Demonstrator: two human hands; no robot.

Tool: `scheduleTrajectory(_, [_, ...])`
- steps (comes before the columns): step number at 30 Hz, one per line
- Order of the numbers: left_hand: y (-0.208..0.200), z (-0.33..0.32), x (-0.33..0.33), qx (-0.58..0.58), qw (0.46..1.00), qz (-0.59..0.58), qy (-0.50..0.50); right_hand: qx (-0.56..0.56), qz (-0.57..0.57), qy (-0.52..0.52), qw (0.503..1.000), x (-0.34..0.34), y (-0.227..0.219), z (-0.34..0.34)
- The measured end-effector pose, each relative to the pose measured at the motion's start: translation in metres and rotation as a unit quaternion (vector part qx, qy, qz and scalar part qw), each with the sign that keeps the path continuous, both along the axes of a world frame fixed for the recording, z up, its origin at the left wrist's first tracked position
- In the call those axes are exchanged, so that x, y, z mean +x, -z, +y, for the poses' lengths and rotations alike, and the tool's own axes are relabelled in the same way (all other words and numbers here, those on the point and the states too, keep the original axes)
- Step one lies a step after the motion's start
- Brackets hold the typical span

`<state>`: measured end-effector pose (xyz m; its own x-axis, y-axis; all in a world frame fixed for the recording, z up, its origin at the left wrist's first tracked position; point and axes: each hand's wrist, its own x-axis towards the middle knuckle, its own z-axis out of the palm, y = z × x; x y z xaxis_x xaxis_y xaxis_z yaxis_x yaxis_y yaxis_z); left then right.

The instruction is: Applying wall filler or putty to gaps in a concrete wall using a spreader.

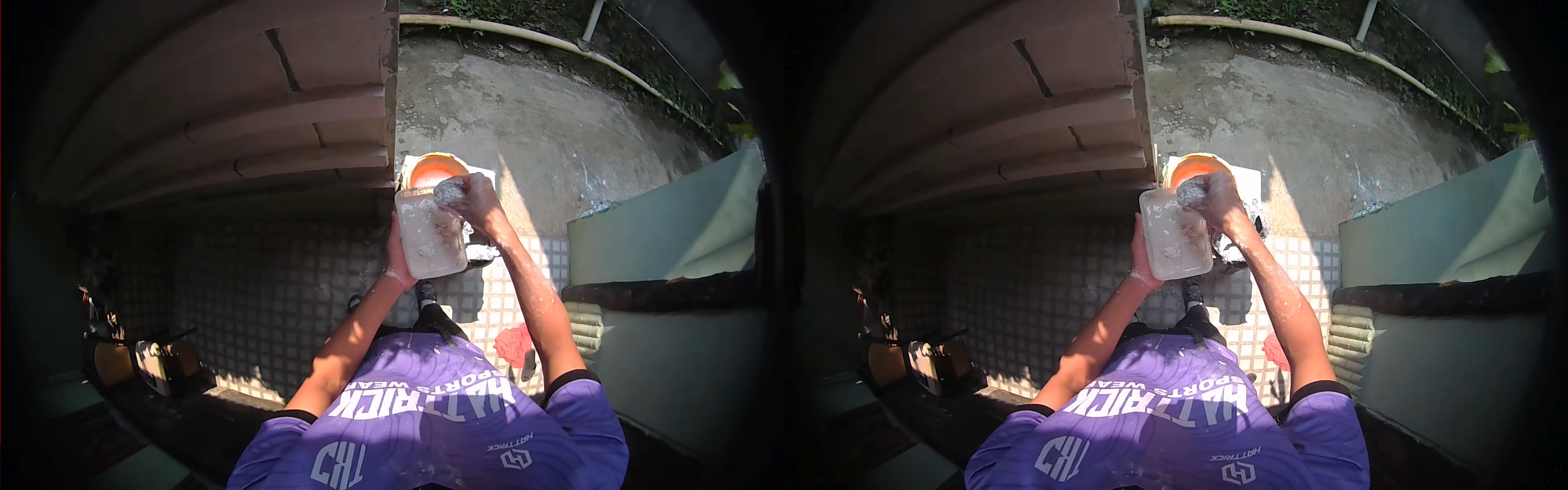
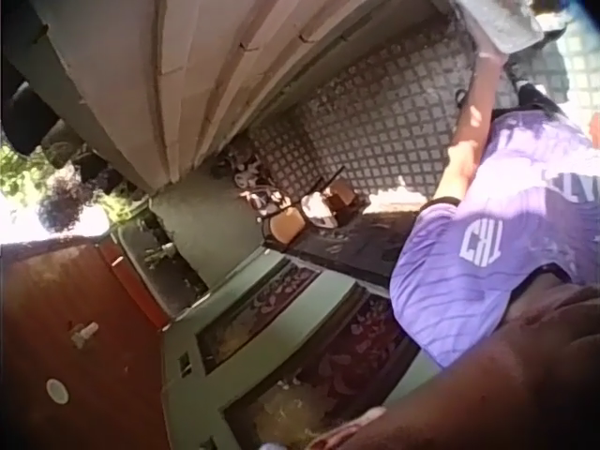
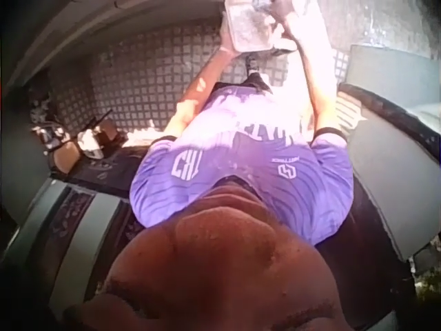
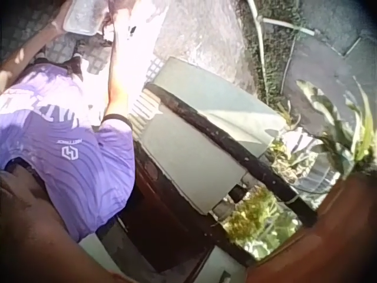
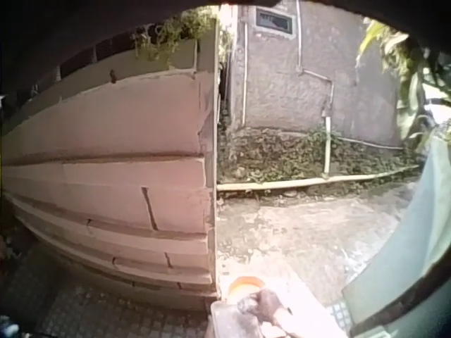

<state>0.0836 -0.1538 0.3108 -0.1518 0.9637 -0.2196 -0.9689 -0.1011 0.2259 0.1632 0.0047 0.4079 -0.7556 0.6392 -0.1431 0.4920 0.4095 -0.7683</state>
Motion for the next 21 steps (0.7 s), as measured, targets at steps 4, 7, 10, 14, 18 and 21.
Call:
scheduleTrajectory(4, [-0.012,-0.007,-0.006,-0.004,1.000,0.011,-0.014,0.021,0.054,-0.053,0.997,-0.020,0.001,-0.010])
scheduleTrajectory(7, [-0.008,-0.010,-0.009,-0.026,0.999,0.003,-0.029,0.035,0.086,-0.079,0.992,-0.032,0.014,-0.016])
scheduleTrajectory(10, [-0.005,-0.016,-0.012,-0.020,0.999,0.009,-0.037,0.062,0.093,-0.101,0.989,-0.043,0.006,-0.030])
scheduleTrajectory(14, [-0.015,-0.022,-0.012,-0.035,0.998,0.021,-0.040,0.077,0.066,-0.137,0.985,-0.049,0.002,-0.034])
scheduleTrajectory(18, [-0.019,-0.023,-0.013,-0.017,0.999,0.025,-0.044,0.098,0.031,-0.217,0.971,-0.048,0.006,-0.033])
scheduleTrajectory(21, [-0.024,-0.021,-0.017,0.004,0.998,0.032,-0.047,0.118,0.020,-0.258,0.959,-0.042,-0.003,-0.042])
